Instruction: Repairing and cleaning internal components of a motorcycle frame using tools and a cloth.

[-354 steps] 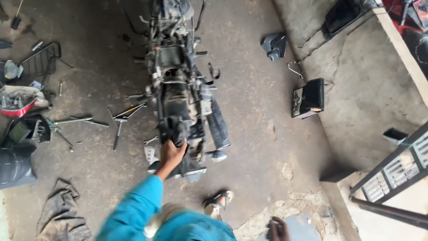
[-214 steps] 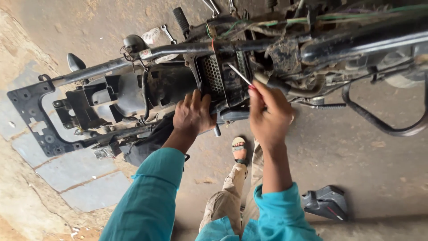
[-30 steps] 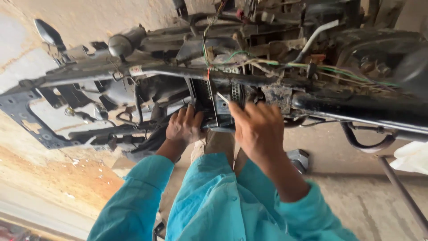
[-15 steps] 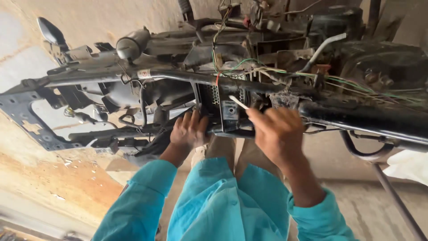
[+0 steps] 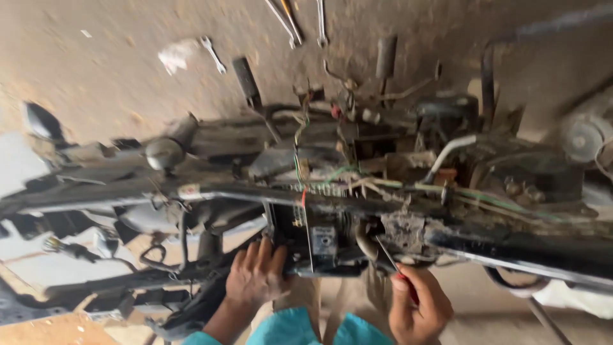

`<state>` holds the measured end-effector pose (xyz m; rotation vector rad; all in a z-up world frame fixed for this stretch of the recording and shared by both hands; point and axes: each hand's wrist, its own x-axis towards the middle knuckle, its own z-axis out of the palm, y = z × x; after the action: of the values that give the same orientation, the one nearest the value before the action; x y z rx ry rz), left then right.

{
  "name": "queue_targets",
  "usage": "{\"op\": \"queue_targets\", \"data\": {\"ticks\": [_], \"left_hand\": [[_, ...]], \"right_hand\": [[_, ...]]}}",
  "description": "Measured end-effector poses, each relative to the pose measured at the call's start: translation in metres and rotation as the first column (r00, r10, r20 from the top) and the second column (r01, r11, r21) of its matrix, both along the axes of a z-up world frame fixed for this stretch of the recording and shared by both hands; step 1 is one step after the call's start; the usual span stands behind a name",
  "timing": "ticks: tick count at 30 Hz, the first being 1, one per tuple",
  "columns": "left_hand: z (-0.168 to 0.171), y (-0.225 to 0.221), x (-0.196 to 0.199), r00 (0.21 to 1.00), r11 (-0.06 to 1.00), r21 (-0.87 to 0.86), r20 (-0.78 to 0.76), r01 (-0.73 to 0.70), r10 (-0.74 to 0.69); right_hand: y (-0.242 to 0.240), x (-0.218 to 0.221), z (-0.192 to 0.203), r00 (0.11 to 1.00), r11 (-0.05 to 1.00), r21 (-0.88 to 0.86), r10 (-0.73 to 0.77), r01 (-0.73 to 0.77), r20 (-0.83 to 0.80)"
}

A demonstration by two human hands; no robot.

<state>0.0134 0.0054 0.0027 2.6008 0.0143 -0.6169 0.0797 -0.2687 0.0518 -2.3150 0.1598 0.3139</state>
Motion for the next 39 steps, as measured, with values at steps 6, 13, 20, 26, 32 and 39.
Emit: {"op": "queue_targets", "data": {"ticks": [6,13,20,26,32,39], "left_hand": [[0.004,0.000,0.003,0.999,0.999,-0.003,0.026,-0.036,0.036],[0.002,0.001,-0.001,0.999,0.999,-0.001,0.001,-0.033,0.033],[0.005,0.000,-0.002,0.997,0.999,0.014,0.070,-0.045,0.043],[0.005,-0.001,-0.002,0.996,0.998,0.051,0.083,-0.039,0.035],[0.006,-0.002,-0.002,0.992,0.995,0.074,0.115,-0.068,0.059],[0.003,-0.004,-0.005,0.986,0.993,0.086,0.154,-0.079,0.065]], "right_hand": [[0.051,0.036,0.010,0.964,0.966,-0.012,0.258,-0.258,0.065],[0.072,0.089,0.003,0.809,0.808,-0.238,0.575,-0.539,0.120],[0.071,0.119,0.001,0.715,0.714,-0.198,0.695,-0.672,0.080],[0.072,0.133,-0.002,0.704,0.705,-0.074,0.709,-0.706,0.041],[0.070,0.140,-0.005,0.673,0.673,0.005,0.739,-0.740,0.018],[0.065,0.145,-0.009,0.663,0.665,-0.025,0.746,-0.746,0.051]]}}
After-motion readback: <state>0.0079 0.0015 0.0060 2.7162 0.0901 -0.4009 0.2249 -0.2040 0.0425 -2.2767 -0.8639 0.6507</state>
